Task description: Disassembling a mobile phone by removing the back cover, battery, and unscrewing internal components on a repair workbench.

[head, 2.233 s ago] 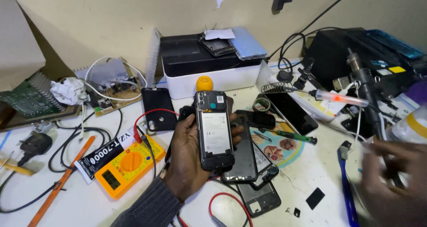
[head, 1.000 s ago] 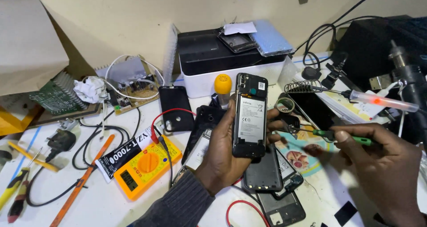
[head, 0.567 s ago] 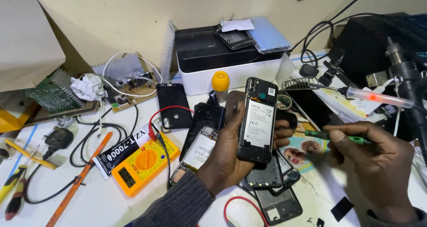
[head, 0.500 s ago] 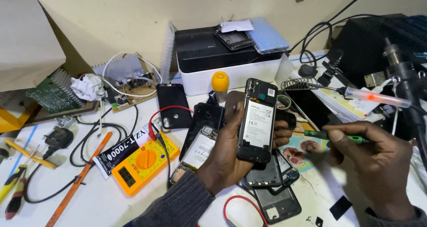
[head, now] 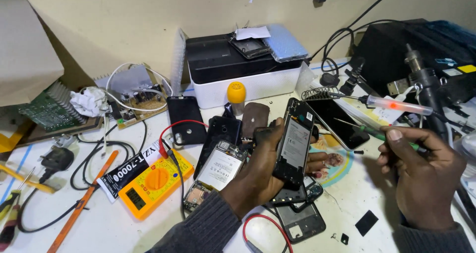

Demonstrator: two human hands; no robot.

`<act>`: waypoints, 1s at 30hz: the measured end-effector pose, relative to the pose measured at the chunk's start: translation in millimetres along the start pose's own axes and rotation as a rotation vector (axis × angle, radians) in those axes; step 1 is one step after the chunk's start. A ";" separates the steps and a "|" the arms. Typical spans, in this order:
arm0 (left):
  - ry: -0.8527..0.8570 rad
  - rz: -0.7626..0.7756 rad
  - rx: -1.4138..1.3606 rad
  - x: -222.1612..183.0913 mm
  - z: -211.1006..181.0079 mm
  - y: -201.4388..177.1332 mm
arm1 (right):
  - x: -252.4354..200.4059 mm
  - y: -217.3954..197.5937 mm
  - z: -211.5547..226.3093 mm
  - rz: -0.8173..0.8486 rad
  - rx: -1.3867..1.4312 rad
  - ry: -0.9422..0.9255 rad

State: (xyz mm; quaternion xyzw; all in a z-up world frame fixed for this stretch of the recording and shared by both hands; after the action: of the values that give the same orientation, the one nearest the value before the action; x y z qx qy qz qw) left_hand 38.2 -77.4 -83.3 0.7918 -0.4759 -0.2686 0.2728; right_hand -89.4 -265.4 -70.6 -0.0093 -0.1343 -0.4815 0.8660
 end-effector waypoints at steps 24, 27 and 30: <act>0.368 0.252 -0.329 -8.6 -20.2 -22.3 | -97.3 62.7 51.6 0.261 -0.399 -0.668; 0.369 0.225 -0.311 -9.1 -20.5 -21.3 | -95.2 60.3 44.4 0.257 -0.397 -0.676; 0.379 0.213 -0.292 -9.2 -20.7 -20.9 | -93.7 59.5 45.5 0.292 -0.402 -0.706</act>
State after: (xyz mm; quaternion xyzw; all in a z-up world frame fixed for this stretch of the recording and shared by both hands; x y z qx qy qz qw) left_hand 61.3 -57.2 -81.5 0.7255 -0.4532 -0.1514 0.4953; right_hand -96.6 -148.9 -42.7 -0.3609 -0.3234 -0.3379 0.8068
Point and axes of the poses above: each hand's wrist, its own x-axis towards the middle knuckle, its own y-axis out of the palm, z = x × y, the point moved 2 cm from there along x, towards the middle knuckle, and after that the axes turned 6 degrees about x, right-handed, at the moved point
